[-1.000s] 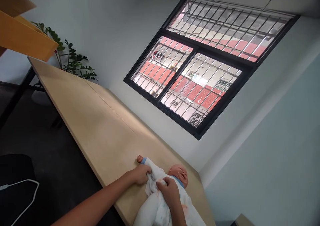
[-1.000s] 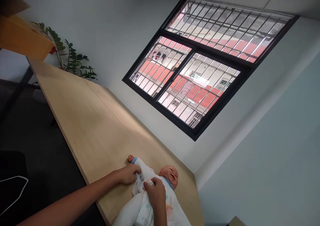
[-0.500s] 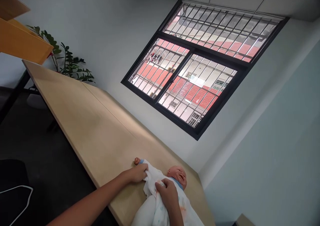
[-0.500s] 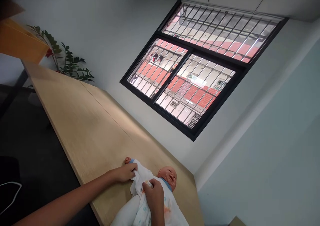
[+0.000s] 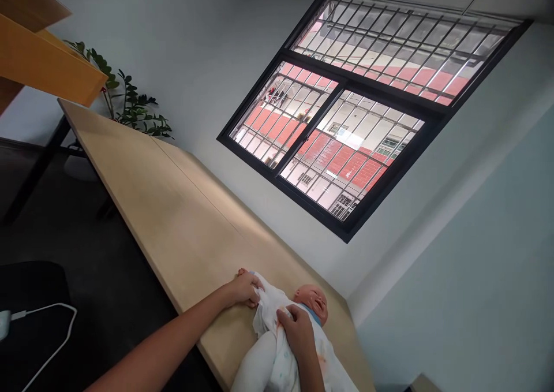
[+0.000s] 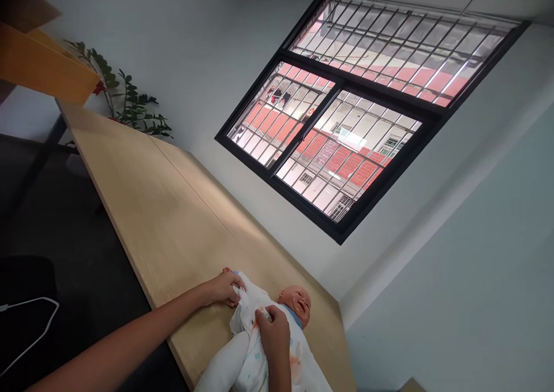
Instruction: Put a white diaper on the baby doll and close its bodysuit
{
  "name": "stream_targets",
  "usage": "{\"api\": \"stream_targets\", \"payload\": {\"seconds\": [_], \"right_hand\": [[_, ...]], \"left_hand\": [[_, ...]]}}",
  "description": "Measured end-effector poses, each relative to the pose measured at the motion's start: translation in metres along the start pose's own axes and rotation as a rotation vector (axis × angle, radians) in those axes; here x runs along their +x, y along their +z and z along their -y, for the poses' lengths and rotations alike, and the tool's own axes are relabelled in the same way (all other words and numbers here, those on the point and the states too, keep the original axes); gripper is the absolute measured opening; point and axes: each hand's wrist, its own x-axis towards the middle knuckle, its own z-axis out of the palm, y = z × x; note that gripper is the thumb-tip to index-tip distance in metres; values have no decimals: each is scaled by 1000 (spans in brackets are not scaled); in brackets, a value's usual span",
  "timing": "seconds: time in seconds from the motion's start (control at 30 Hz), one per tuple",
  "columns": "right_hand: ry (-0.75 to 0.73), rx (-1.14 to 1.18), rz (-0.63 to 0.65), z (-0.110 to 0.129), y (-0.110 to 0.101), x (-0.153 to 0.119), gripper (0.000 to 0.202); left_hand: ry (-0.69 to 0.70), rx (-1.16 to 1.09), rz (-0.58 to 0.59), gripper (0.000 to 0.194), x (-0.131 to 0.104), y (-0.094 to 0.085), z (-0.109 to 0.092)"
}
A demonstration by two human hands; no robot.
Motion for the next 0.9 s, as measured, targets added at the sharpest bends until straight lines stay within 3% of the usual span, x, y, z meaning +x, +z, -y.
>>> {"api": "stream_targets", "payload": {"seconds": [0.27, 0.37, 0.53, 0.67, 0.8, 0.9], "right_hand": [[20, 1, 32, -14, 4, 2, 30], [6, 22, 47, -16, 4, 3, 31], [-35, 37, 69, -13, 0, 0, 33], [-61, -111, 152, 2, -4, -5, 23], [-59, -362, 294, 21, -6, 3, 53], [-96, -453, 333, 29, 1, 14, 49]], "left_hand": [[162, 344, -181, 33, 3, -10, 5], [182, 414, -193, 34, 2, -10, 6], [204, 463, -181, 16, -1, -7, 3], [224, 463, -201, 18, -1, -5, 0], [249, 435, -217, 21, 1, -5, -1], [263, 404, -191, 26, 2, -3, -1]]}}
